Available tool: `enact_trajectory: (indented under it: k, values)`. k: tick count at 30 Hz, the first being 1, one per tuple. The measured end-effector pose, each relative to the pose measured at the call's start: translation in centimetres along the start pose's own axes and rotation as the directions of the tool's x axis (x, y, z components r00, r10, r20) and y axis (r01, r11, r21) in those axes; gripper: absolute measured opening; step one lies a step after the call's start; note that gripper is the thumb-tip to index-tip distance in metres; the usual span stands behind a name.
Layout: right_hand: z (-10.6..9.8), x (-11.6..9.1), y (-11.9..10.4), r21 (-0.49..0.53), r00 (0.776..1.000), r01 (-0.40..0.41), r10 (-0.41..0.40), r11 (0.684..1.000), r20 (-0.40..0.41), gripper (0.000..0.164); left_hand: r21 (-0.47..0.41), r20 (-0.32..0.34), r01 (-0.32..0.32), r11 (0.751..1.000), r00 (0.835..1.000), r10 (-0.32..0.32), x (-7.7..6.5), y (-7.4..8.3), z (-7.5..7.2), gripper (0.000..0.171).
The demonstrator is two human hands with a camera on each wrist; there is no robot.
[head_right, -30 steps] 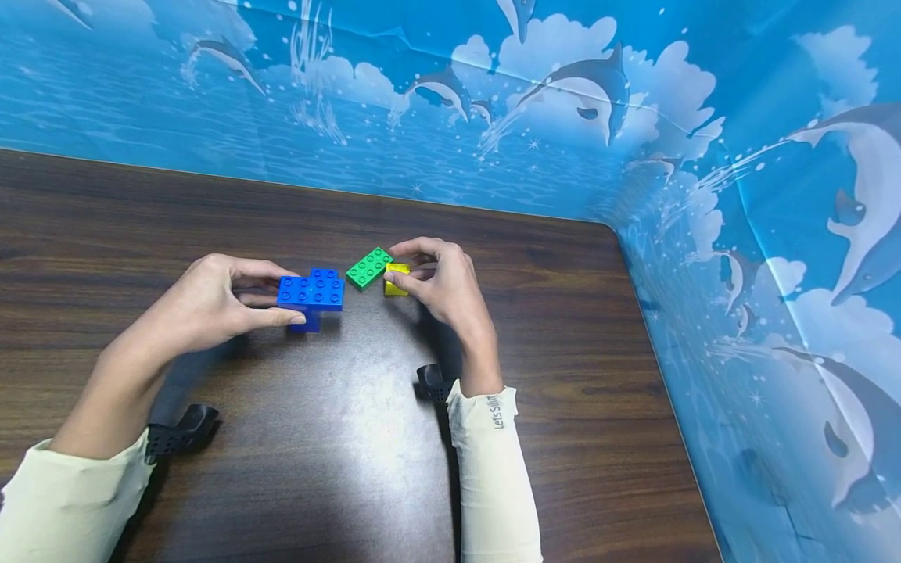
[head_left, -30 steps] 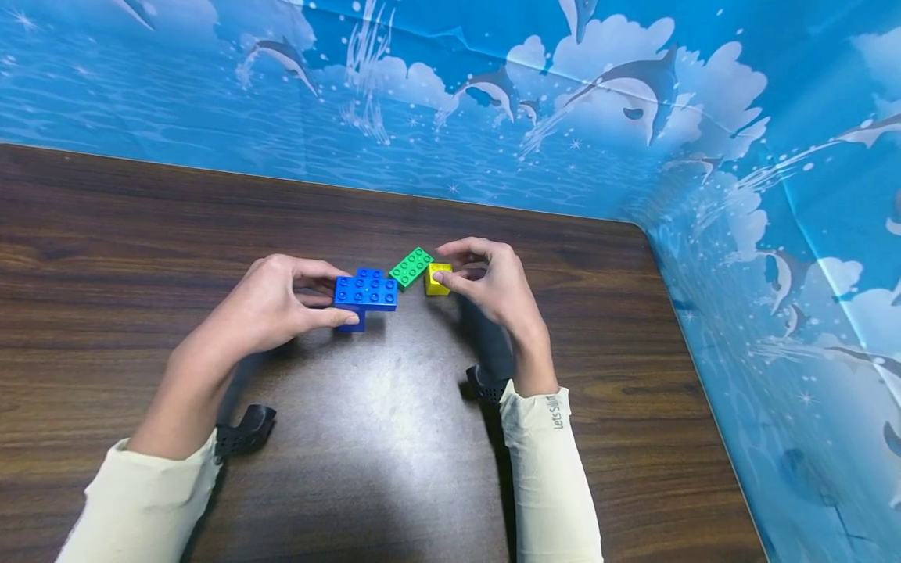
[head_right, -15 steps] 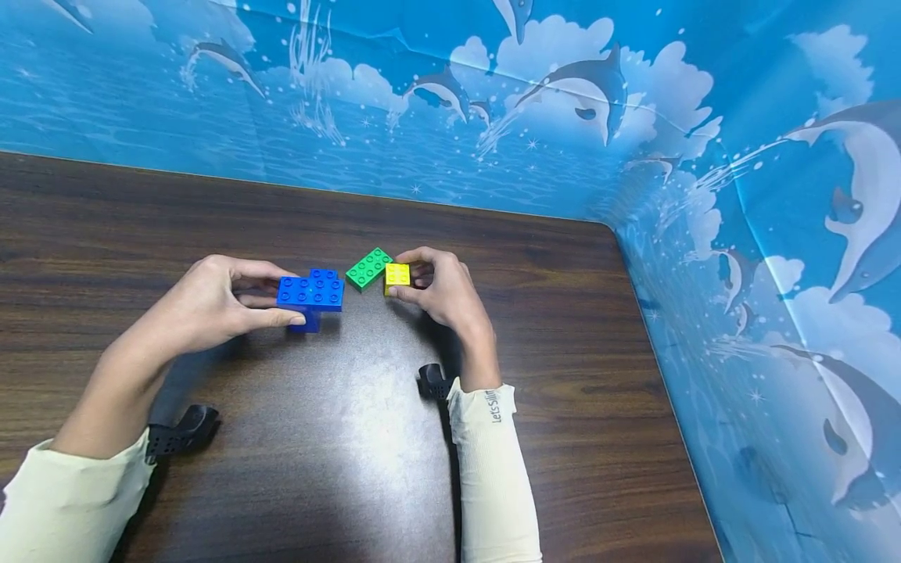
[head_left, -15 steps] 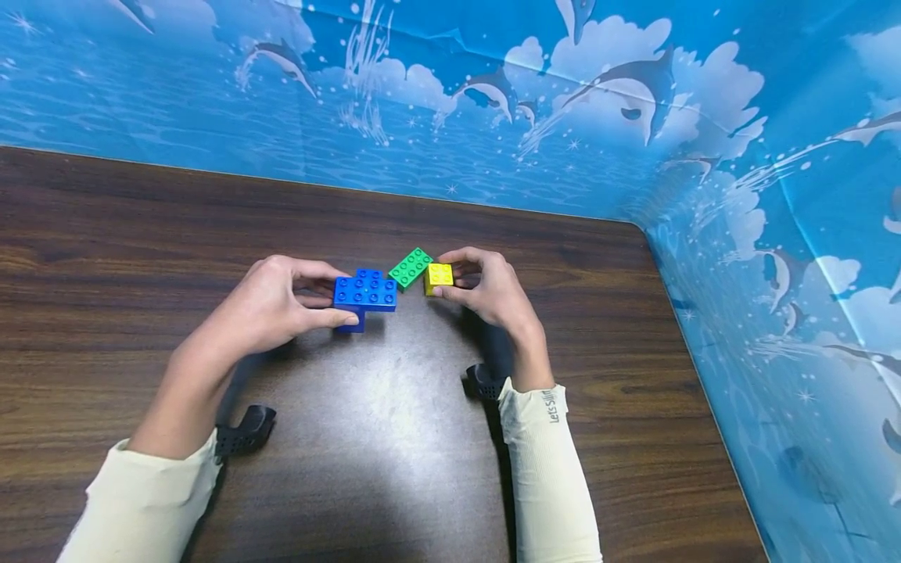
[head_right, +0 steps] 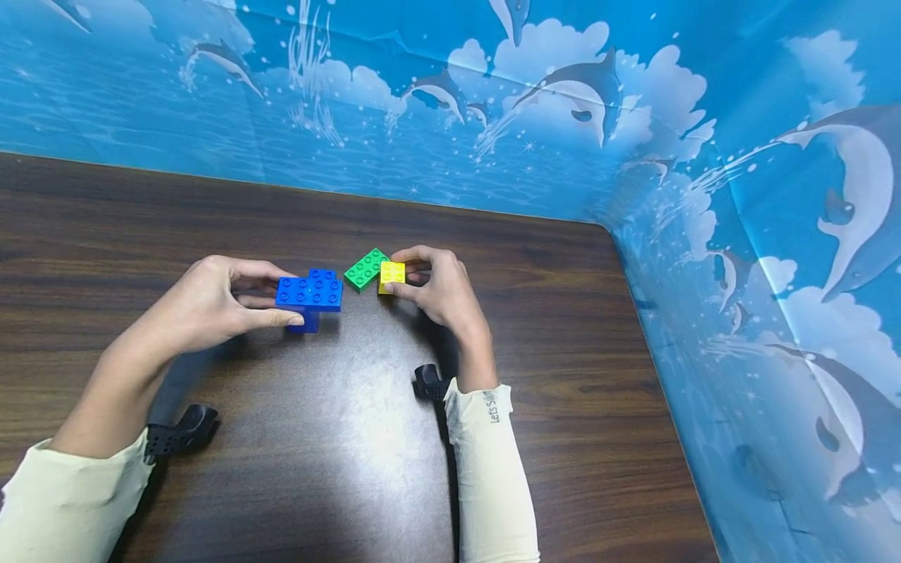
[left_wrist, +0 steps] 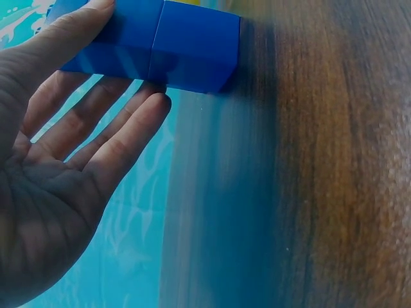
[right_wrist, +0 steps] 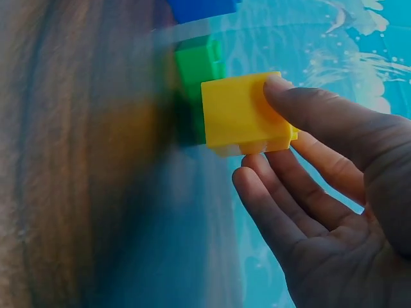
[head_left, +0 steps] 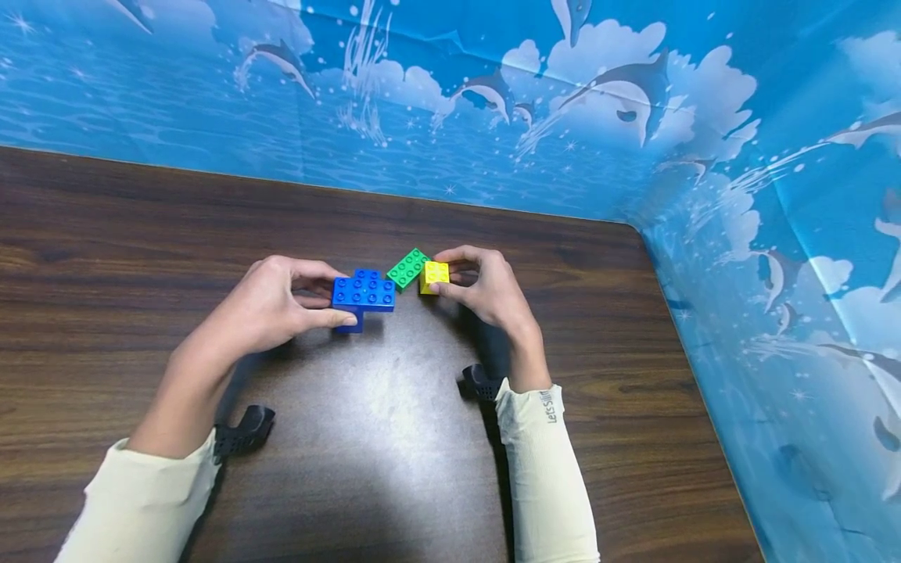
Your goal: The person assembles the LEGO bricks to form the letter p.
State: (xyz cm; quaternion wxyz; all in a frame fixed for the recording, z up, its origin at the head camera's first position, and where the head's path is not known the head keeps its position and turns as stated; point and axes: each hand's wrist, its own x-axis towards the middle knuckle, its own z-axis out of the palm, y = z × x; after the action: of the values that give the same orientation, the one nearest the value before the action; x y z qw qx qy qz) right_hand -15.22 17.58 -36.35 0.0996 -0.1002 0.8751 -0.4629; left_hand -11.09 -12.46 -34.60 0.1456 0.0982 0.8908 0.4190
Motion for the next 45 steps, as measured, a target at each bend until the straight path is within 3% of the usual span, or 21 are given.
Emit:
enact_trajectory:
  k: [17,24,31,45]
  values:
    - [-0.2,-1.8,-3.0,0.060,0.999,0.029,-0.027,0.998,-0.031,0.035,-0.040,-0.008,-0.018,0.999,1.000,0.018,-0.2,-0.6,0.9,0.054]
    - [-1.4,-2.8,-5.1,0.093,0.995,0.091,-0.087,0.991,-0.052,0.034,-0.039,-0.022,-0.024,0.999,1.000,0.023,-0.3,-0.5,0.8,0.052]
    - [-2.3,-2.7,-6.7,0.067,0.990,0.132,-0.127,0.989,-0.068,0.033,-0.022,-0.026,-0.030,0.999,0.999,0.029,-0.3,-0.4,0.5,0.052]
    - [-1.8,-2.5,-8.8,0.064,0.985,0.170,-0.168,0.983,-0.035,0.034,-0.016,-0.042,-0.055,0.998,0.998,0.054,-0.3,-0.1,0.2,0.050]
